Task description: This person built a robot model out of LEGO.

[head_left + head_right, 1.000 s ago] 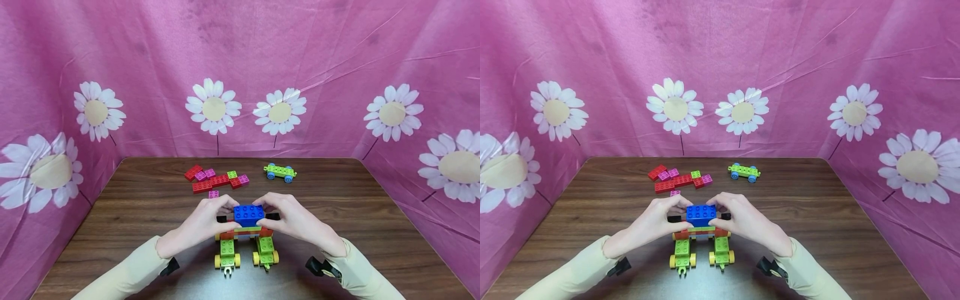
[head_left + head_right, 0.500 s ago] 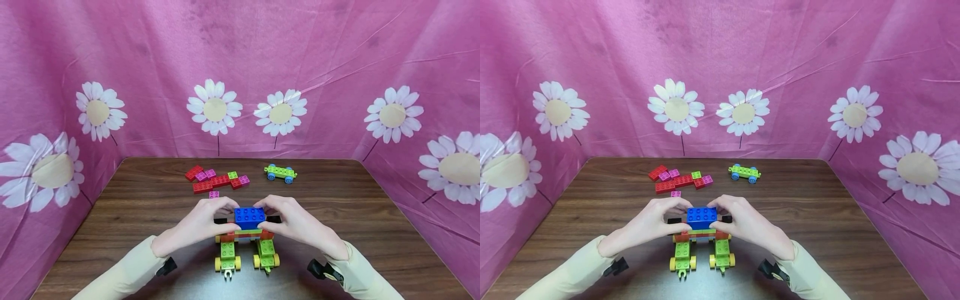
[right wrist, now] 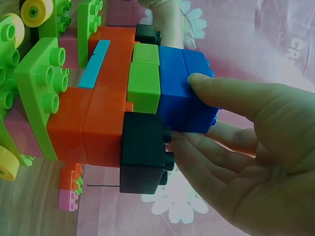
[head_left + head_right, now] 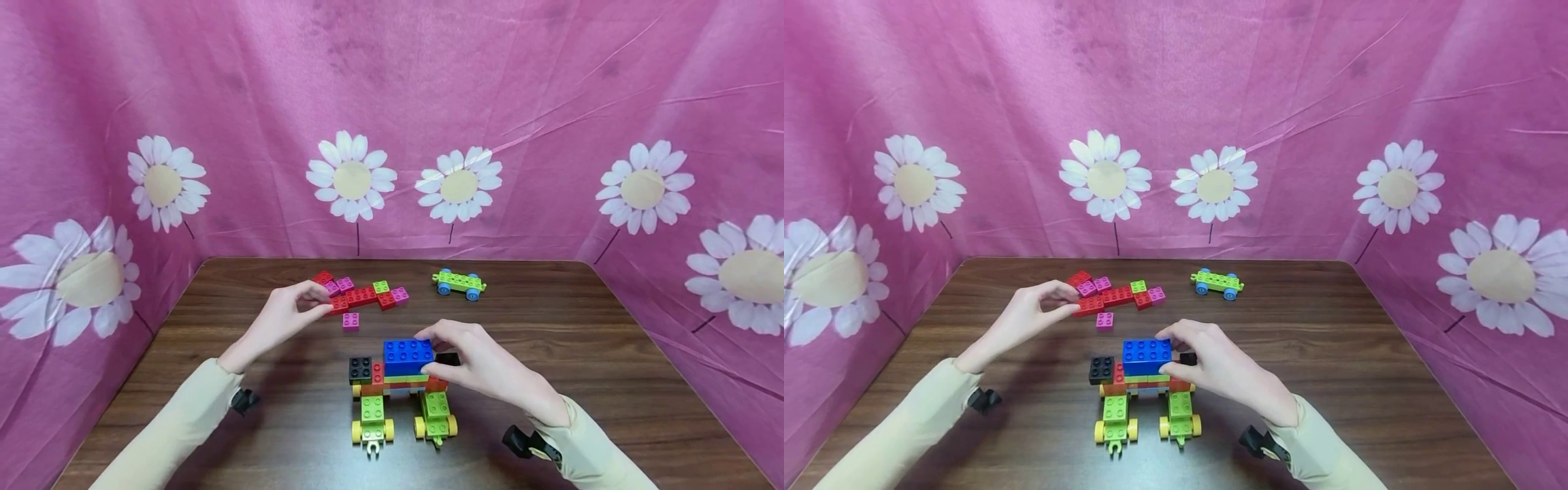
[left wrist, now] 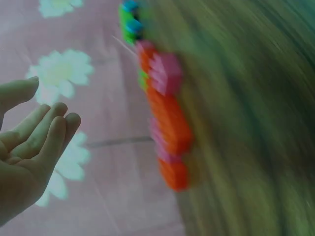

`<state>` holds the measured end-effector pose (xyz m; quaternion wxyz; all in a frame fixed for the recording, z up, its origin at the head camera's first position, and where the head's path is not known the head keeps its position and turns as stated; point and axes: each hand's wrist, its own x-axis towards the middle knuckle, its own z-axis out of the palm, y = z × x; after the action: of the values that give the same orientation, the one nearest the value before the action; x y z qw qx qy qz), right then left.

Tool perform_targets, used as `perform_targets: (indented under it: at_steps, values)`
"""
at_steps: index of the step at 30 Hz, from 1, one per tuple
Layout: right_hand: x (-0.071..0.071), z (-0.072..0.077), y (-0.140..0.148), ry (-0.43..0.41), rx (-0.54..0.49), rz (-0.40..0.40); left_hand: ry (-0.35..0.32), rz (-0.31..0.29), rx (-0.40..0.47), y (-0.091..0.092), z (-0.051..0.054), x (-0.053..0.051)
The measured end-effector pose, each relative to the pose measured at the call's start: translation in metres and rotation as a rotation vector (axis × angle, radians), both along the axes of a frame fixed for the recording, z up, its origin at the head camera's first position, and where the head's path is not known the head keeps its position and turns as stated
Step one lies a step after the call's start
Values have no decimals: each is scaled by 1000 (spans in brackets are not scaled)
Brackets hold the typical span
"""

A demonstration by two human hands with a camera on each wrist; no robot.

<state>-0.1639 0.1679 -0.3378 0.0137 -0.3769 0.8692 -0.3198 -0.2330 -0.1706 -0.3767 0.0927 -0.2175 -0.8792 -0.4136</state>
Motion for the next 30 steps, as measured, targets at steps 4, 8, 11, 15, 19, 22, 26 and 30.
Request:
perform_targets:
  at_steps: [4, 8, 11, 15, 19, 22, 26, 30]
  values:
    - [0, 0, 1, -5, 7, -3, -28, 11, -35, -12, -17, -17]
    - [0, -1, 1, -13, 11, -4, -47, 26, -92, -19, -29, -31]
    - [0, -1, 2, -12, 10, -3, -47, 28, -149, -21, -35, -40]
    - [1, 0, 3, -1, 12, -4, -57, 12, -211, -18, -39, -51]
    - [1, 0, 2, -2, 18, -7, -85, -7, -259, -14, -43, -59]
    - [0, 0, 0, -15, 24, -8, -100, -8, -291, -12, -45, -62]
    - [0, 1, -1, -24, 28, -8, -91, -11, -334, -8, -47, -64]
    - [0, 1, -2, -8, 26, -3, -82, -7, -378, -4, -50, -67]
